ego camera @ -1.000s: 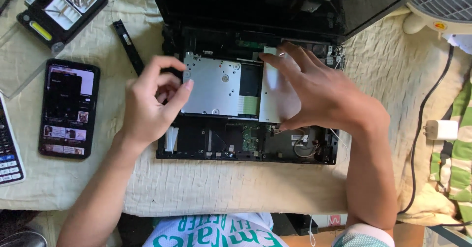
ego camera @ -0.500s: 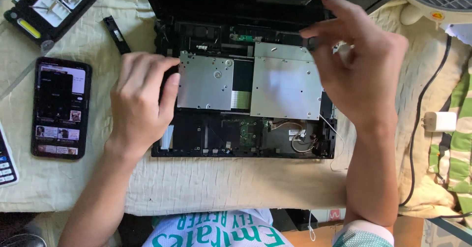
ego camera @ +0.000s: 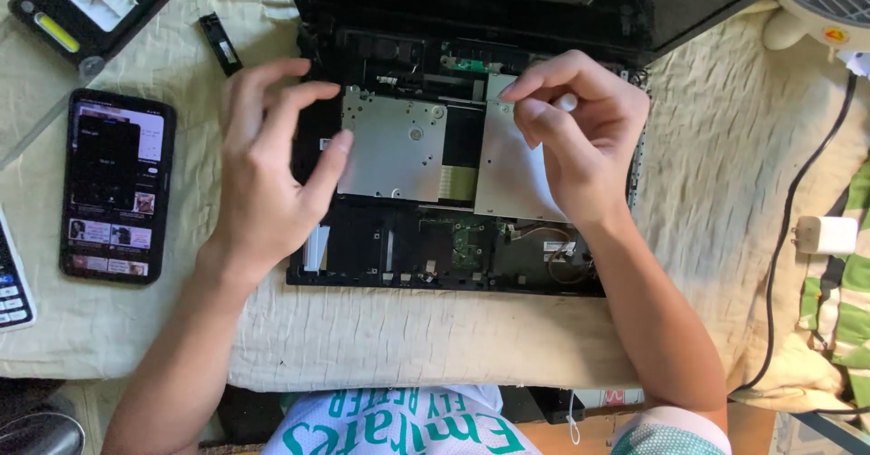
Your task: Disassembling a laptop to remove the battery and keyboard, followed by fitting and testing an optical drive.
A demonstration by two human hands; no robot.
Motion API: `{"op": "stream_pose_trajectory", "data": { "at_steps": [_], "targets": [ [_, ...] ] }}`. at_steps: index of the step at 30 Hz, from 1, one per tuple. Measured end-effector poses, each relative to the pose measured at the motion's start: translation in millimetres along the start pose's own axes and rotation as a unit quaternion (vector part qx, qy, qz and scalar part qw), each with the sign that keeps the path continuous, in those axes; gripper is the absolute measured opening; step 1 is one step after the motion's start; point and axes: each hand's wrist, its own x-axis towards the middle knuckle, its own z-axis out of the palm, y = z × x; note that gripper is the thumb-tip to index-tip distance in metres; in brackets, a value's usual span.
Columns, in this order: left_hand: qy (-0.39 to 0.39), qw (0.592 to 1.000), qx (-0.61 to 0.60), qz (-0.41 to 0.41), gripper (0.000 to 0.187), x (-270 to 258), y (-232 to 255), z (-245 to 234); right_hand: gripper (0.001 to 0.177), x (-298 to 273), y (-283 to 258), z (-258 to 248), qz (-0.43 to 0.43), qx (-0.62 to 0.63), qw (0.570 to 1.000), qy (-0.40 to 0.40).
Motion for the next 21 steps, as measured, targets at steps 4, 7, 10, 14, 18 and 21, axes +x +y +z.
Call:
{"op": "stream_pose_trajectory", "data": {
  "at_steps": [4,7,10,14,18,21],
  "targets": [
    [-0.075,0.997,0.01,-0.004,0.047,0,1,0,0.013,0,6,2,0.031,-0.088,0.995,-0.043],
    [-0.128,0.991,0.043,-0.025,0.062,-3,-1,2,0.017,-2,19,6,0.038,-0.127,0.986,-0.101],
    [-0.117,0.988,0.083,-0.062,0.077,-5,-5,3,0.019,-2,10,10,0.006,-0.183,0.971,-0.153],
    [-0.095,0.989,0.089,-0.071,0.08,-5,1,2,0.027,-3,6,17,-0.054,-0.235,0.954,-0.178],
    [-0.098,0.988,0.089,-0.082,0.082,-6,0,2,0.03,-11,4,19,-0.238,-0.335,0.842,-0.348],
    [-0.099,0.988,0.078,-0.085,0.08,-8,-1,2,0.037,-17,3,21,-0.286,-0.407,0.797,-0.343]
  ]
}}
